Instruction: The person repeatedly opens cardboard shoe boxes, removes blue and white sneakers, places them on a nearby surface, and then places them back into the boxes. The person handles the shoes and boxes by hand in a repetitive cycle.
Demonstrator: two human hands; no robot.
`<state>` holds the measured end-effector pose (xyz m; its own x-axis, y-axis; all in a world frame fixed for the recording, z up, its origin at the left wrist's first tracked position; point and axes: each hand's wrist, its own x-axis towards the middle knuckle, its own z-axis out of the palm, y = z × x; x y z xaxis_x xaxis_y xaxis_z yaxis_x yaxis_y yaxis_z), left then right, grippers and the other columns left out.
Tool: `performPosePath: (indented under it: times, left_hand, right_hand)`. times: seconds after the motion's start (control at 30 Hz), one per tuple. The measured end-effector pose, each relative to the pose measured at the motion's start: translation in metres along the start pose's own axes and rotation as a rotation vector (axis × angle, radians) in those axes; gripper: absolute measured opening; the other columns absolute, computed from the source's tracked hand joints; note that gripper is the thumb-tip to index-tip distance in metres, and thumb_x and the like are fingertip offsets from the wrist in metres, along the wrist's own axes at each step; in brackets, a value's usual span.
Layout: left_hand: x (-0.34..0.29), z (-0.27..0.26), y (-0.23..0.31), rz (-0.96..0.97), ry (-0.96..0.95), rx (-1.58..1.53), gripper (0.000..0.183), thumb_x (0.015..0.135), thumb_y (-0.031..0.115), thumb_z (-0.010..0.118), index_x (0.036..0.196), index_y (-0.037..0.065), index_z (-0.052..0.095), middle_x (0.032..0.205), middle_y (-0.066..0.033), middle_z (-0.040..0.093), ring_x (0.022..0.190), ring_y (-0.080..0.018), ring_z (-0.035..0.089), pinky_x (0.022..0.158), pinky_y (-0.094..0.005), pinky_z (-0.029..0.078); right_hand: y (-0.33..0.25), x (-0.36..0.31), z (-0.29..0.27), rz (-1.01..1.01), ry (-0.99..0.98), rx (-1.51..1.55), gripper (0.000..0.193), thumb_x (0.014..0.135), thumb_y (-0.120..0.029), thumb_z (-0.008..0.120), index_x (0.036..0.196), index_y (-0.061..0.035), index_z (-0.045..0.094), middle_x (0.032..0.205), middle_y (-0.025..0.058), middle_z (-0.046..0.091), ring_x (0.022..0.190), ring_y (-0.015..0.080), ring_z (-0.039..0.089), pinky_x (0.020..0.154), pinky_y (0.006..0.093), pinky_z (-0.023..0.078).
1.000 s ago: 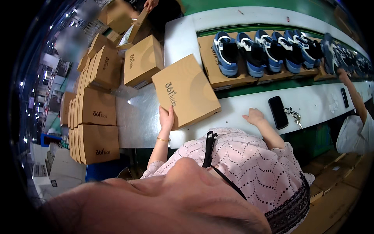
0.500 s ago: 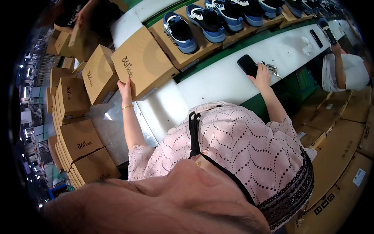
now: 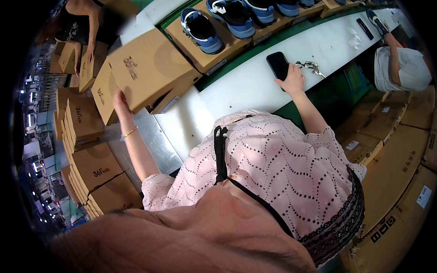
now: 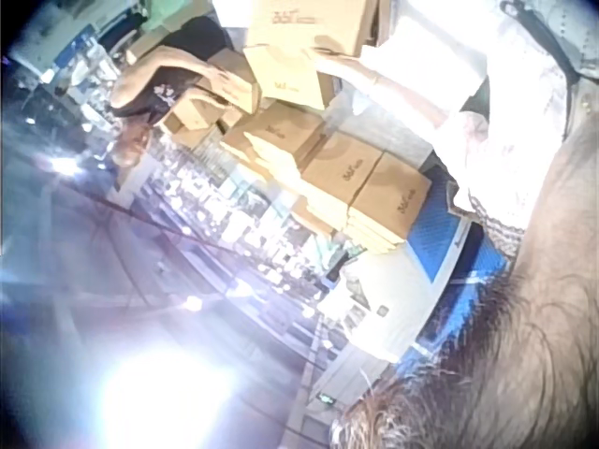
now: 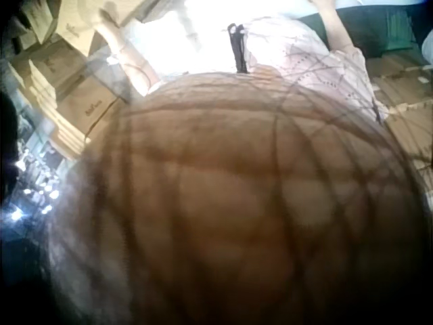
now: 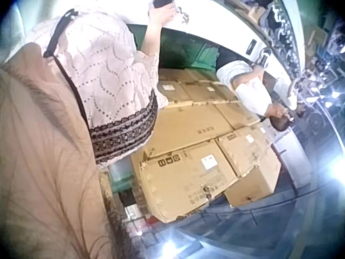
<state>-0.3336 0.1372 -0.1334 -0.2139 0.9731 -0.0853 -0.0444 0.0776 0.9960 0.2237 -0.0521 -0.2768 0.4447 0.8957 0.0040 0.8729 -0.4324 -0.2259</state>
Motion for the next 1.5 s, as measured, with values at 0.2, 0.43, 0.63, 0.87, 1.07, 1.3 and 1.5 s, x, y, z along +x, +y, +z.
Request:
performPosePath:
  times: [0.2, 0.43, 0.63, 0.87, 1.07, 1.3, 1.5]
  left_hand:
    - [-0.051, 0.144, 0.094, 0.345, -0.244, -0.128, 0.057, 0.092, 0.026, 0.048, 0.138, -0.001, 0.027, 0.139, -0.0104, 0.037, 0.125, -0.0164, 0.039, 0.101, -0.0313, 0.033]
    - [-0.069, 0.284, 0.062, 0.51, -0.767, 0.06, 0.068, 0.088, 0.041, 0.053, 0.138, 0.001, 0.03, 0.138, -0.0147, 0.039, 0.127, -0.0249, 0.037, 0.102, -0.032, 0.031]
    - [-0.09, 0.305, 0.026, 0.784, -0.719, 0.527, 0.068, 0.083, 0.044, 0.058, 0.129, -0.002, 0.039, 0.124, -0.023, 0.048, 0.119, -0.0336, 0.045, 0.098, -0.0364, 0.036]
    - [-0.093, 0.248, 0.024, 0.61, -0.68, 0.554, 0.049, 0.092, 0.039, 0.045, 0.124, 0.003, 0.05, 0.12, -0.0175, 0.054, 0.111, -0.0313, 0.051, 0.092, -0.034, 0.04]
    - [-0.074, 0.173, 0.015, 0.227, -0.234, 0.675, 0.036, 0.094, 0.03, 0.041, 0.089, 0.004, 0.064, 0.09, -0.0157, 0.064, 0.083, -0.0291, 0.061, 0.072, -0.0378, 0.046]
    - [-0.073, 0.096, -0.053, -0.002, -0.365, 1.537, 0.052, 0.094, 0.041, 0.026, 0.096, 0.006, 0.065, 0.101, -0.0193, 0.062, 0.094, -0.0373, 0.058, 0.078, -0.045, 0.047]
    - [-0.06, 0.075, -0.101, 0.513, -0.082, 1.355, 0.04, 0.09, 0.032, 0.039, 0.089, 0.001, 0.065, 0.119, -0.0161, 0.054, 0.099, -0.0347, 0.056, 0.077, -0.045, 0.047]
  right_hand:
    - [-0.025, -0.002, 0.009, 0.017, -0.029, -0.03, 0.092, 0.061, -0.044, 0.076, 0.132, -0.0029, 0.034, 0.123, 0.0133, 0.044, 0.113, 0.0316, 0.041, 0.087, 0.0494, 0.041]
    - [-0.041, 0.0, -0.004, 0.01, -0.077, -0.034, 0.098, 0.059, -0.044, 0.078, 0.136, -0.0063, 0.031, 0.133, 0.0115, 0.041, 0.114, 0.0326, 0.042, 0.086, 0.0521, 0.041]
    - [-0.047, -0.007, -0.011, -0.138, 0.03, -0.104, 0.086, 0.061, -0.037, 0.078, 0.131, -0.0084, 0.037, 0.126, 0.0092, 0.047, 0.112, 0.031, 0.045, 0.088, 0.0488, 0.038]
    - [-0.234, -0.028, -0.064, -1.249, -0.11, 0.474, 0.025, 0.076, -0.018, 0.064, 0.099, -0.0084, 0.061, 0.104, 0.0091, 0.059, 0.105, 0.027, 0.052, 0.094, 0.0408, 0.037]
    - [-0.33, 0.015, -0.045, -1.137, -0.154, -0.323, 0.023, 0.076, -0.014, 0.057, 0.098, -0.0078, 0.063, 0.102, 0.0092, 0.061, 0.106, 0.0205, 0.051, 0.091, 0.0393, 0.038]
    - [-0.303, 0.0, -0.037, -1.146, -0.048, -0.144, 0.023, 0.076, -0.018, 0.06, 0.097, -0.0097, 0.062, 0.098, 0.0017, 0.06, 0.1, 0.0195, 0.052, 0.082, 0.0357, 0.039]
    - [-0.197, 0.001, -0.073, -1.026, 0.156, 0.548, 0.022, 0.075, -0.018, 0.066, 0.096, -0.0141, 0.061, 0.1, 0.0026, 0.059, 0.099, 0.0199, 0.055, 0.087, 0.0383, 0.039]
